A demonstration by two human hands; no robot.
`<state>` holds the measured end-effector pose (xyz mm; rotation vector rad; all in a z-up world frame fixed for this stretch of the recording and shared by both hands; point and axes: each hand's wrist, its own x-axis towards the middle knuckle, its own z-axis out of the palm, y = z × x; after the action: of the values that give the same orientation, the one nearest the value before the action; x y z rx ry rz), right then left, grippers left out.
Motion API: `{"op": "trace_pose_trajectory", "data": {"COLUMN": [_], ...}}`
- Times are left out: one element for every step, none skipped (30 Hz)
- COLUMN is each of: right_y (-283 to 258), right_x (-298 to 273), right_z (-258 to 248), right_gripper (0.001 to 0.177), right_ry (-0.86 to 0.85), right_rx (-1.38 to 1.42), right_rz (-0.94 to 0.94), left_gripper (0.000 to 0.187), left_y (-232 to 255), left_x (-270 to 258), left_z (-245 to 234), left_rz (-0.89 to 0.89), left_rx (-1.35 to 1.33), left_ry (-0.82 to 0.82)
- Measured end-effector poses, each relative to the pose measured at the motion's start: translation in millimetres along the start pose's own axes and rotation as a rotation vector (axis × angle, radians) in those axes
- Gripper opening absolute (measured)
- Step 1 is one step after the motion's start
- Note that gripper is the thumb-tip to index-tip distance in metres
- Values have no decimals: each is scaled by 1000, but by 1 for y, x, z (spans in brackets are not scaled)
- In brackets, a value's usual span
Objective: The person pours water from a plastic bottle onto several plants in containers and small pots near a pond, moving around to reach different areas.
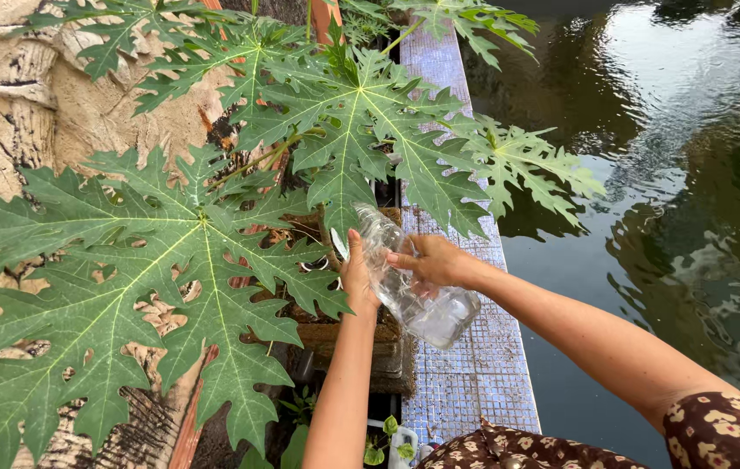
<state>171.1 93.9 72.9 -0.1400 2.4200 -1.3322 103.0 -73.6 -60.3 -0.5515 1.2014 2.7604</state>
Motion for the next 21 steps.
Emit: {"op": "trace_pose_trajectory", "data": {"right_y": [3,6,9,12,14,16,18,20,21,23,24,26,26,27,29,32,34,35,37,39,40], "right_x": [1,3,4,5,6,8,9,11,13,14,15,16,19,21,22,23,25,27,29,30,32], "right_z": [1,2,2,4,5,6,7,7,8,9,9,9,9,8,7,7,7,6,7,7,7], "right_gripper": [55,56,56,57,58,58,59,60,60,60,60,60,58,57,57,57,57,57,57,56,56], "right_ry": [-16,-32,-33,-48,-63,-65,-70,-76,-80,-90,-100,-102,-115,-127,-130,-128,-124,-124,-132,-140,-142], "right_rx": [23,46,45,48,50,49,49,48,48,49,52,51,64,77,78,67,56,57,74,92,92], "right_rz": [12,25,25,29,32,32,48,64,64,60,57,58,70,82,82,67,51,51,59,66,68], "left_gripper": [76,78,78,78,77,77,76,74,74,72,71,71,73,74,74,76,77,77,76,75,75], "left_y": [-3,-6,-9,-12,-14,-15,-17,-17,-17,-17,-17,-18,-18,-18,-19,-20,-21,-21,-23,-24,-25], "left_x": [0,0,0,1,1,2,1,0,-1,-1,-2,-4,-5,-5,-4,-3,-1,0,0,1,2], "left_z": [-2,-4,-6,-8,-10,-12,-13,-13,-14,-14,-13,-13,-13,-13,-13,-13,-13,-13,-13,-14,-15], "left_rz": [1,3,3,6,9,10,6,2,3,-7,-18,-19,-10,-2,-2,-7,-12,-13,-17,-21,-23], "left_rx": [-8,-17,-17,-18,-19,-20,-31,-41,-42,-20,3,2,-10,-22,-22,-29,-36,-35,-47,-58,-57], "left_ry": [-13,-27,-25,-21,-16,-14,-6,1,5,52,98,101,80,59,63,67,68,69,73,76,78]}}
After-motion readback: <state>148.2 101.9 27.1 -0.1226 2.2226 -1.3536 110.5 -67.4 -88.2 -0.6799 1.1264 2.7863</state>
